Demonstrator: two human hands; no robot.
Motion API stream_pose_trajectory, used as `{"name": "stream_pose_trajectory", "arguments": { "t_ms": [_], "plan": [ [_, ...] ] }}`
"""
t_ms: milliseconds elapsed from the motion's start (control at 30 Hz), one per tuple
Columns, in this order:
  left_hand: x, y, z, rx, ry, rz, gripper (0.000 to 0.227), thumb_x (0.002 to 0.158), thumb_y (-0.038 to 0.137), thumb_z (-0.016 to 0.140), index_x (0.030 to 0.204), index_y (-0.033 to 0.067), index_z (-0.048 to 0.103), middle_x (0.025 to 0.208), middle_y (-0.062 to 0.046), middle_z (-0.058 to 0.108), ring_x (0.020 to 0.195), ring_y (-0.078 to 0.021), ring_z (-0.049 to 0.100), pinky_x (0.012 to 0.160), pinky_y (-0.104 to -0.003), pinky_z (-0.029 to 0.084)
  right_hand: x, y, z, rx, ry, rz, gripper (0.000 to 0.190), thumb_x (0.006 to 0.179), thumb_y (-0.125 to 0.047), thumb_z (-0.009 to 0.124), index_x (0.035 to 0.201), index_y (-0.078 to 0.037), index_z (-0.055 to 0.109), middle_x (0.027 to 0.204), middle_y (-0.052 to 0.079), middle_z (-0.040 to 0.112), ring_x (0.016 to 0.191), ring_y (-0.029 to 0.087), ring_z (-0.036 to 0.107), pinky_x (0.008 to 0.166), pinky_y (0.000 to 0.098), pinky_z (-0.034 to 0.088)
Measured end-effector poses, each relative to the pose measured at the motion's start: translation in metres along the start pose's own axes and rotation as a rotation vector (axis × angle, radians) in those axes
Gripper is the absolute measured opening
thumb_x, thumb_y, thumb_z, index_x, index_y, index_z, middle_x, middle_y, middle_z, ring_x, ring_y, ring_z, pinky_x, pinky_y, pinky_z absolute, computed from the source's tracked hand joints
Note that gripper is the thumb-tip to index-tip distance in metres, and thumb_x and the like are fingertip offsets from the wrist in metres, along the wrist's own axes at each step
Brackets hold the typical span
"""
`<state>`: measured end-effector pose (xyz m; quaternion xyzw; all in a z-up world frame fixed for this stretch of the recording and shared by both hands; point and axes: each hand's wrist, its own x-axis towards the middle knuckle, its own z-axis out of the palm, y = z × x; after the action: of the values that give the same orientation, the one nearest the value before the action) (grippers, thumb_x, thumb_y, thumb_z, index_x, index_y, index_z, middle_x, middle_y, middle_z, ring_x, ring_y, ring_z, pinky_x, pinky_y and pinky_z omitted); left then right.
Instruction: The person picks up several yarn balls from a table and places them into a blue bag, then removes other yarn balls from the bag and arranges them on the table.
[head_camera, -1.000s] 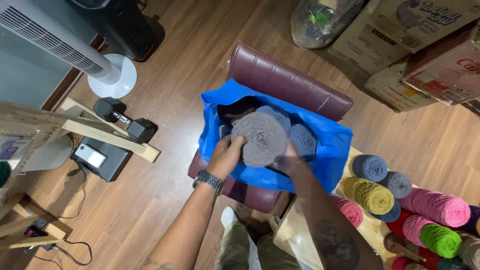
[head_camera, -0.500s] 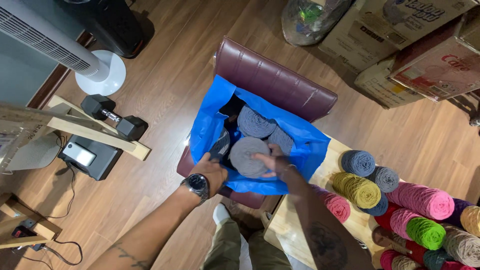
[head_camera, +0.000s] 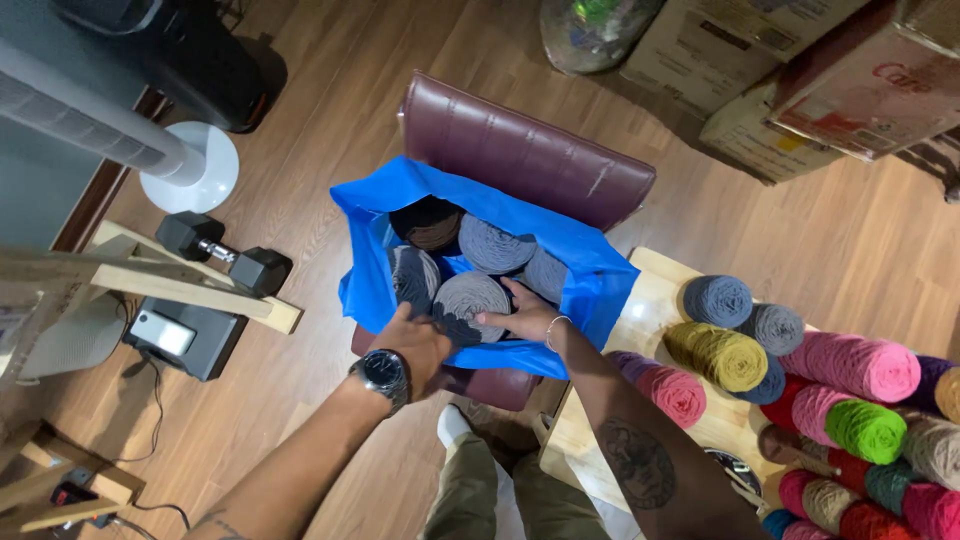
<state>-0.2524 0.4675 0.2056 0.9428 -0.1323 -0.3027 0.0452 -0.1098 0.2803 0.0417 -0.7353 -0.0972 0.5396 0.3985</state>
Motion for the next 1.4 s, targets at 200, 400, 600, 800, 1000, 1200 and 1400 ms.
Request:
{"name": "stream_pose_trajectory", "arguments": {
  "t_ms": [200, 400, 600, 800, 1000, 1200, 1400],
  "plan": [
    [0.051, 0.038, -0.050, -0.359, 0.012, -0.021, 0.057, 0.085, 0.053, 0.076, 0.123, 0.0121, 0.068, 0.107, -0.016, 0.071, 0.108, -0.0333, 0.065, 0.101, -0.053, 0.042, -0.044, 0.025, -0.038, -0.697, 0.185, -0.163, 0.060, 0.095, -0.050, 0.071, 0.138, -0.010, 0.058, 0.133, 0.017, 0.065, 0.123, 0.034, 0.060, 0.104, 0.0445, 0.049],
    [0.125, 0.093, -0.065, -0.782, 0.706, 0.162, 0.034, 0.096, 0.023, 0.059, 0.124, 0.0076, 0.073, 0.105, -0.022, 0.073, 0.098, -0.0413, 0.068, 0.081, -0.047, 0.055, -0.157, 0.025, -0.135, 0.152, 0.283, -0.536, 0.024, 0.098, -0.010, 0.061, 0.121, -0.003, 0.066, 0.103, 0.006, 0.075, 0.096, 0.013, 0.073, 0.084, 0.0268, 0.059],
    [0.176, 0.188, -0.119, -0.644, 0.444, 0.011, 0.049, 0.097, 0.044, 0.072, 0.070, 0.0031, 0.076, 0.071, -0.020, 0.070, 0.068, -0.0392, 0.068, 0.061, -0.048, 0.051, -0.188, 0.188, -0.242, 0.485, 0.768, -0.390, 0.019, 0.103, -0.014, 0.062, 0.115, 0.000, 0.069, 0.100, 0.006, 0.074, 0.089, 0.015, 0.072, 0.082, 0.0301, 0.060],
    [0.267, 0.255, -0.068, -1.010, 0.450, 0.196, 0.036, 0.092, 0.037, 0.071, 0.079, 0.0039, 0.076, 0.069, -0.015, 0.072, 0.060, -0.0257, 0.073, 0.059, -0.036, 0.056, -0.171, 0.429, -0.301, 0.581, 1.010, 0.046, 0.022, 0.097, -0.020, 0.068, 0.112, -0.004, 0.069, 0.100, 0.008, 0.072, 0.085, 0.016, 0.067, 0.067, 0.0327, 0.056],
    [0.368, 0.295, 0.020, -1.156, 0.380, 0.124, 0.030, 0.090, 0.034, 0.074, 0.093, 0.0045, 0.076, 0.081, -0.007, 0.079, 0.075, -0.0146, 0.076, 0.073, -0.030, 0.061, -0.149, 0.550, -0.316, 0.198, 1.067, 0.294, 0.043, 0.086, -0.031, 0.078, 0.116, -0.003, 0.066, 0.101, 0.012, 0.072, 0.092, 0.023, 0.068, 0.082, 0.0384, 0.055],
    [0.426, 0.320, 0.067, -1.164, 0.145, -0.063, 0.033, 0.089, 0.036, 0.076, 0.100, 0.0051, 0.074, 0.090, -0.007, 0.078, 0.084, -0.0141, 0.073, 0.079, -0.030, 0.060, -0.146, 0.532, -0.349, 0.101, 1.140, 0.367, 0.043, 0.085, -0.026, 0.073, 0.120, -0.003, 0.065, 0.108, 0.022, 0.072, 0.102, 0.035, 0.070, 0.093, 0.0425, 0.054],
    [0.460, 0.326, 0.095, -1.102, 0.112, -0.116, 0.036, 0.088, 0.038, 0.076, 0.102, 0.0053, 0.073, 0.093, -0.008, 0.077, 0.089, -0.0157, 0.074, 0.079, -0.032, 0.060, -0.125, 0.550, -0.388, -0.144, 1.048, 0.031, 0.060, 0.076, -0.008, 0.068, 0.135, -0.002, 0.059, 0.120, 0.027, 0.067, 0.116, 0.045, 0.062, 0.100, 0.0469, 0.050]
  ]
}}
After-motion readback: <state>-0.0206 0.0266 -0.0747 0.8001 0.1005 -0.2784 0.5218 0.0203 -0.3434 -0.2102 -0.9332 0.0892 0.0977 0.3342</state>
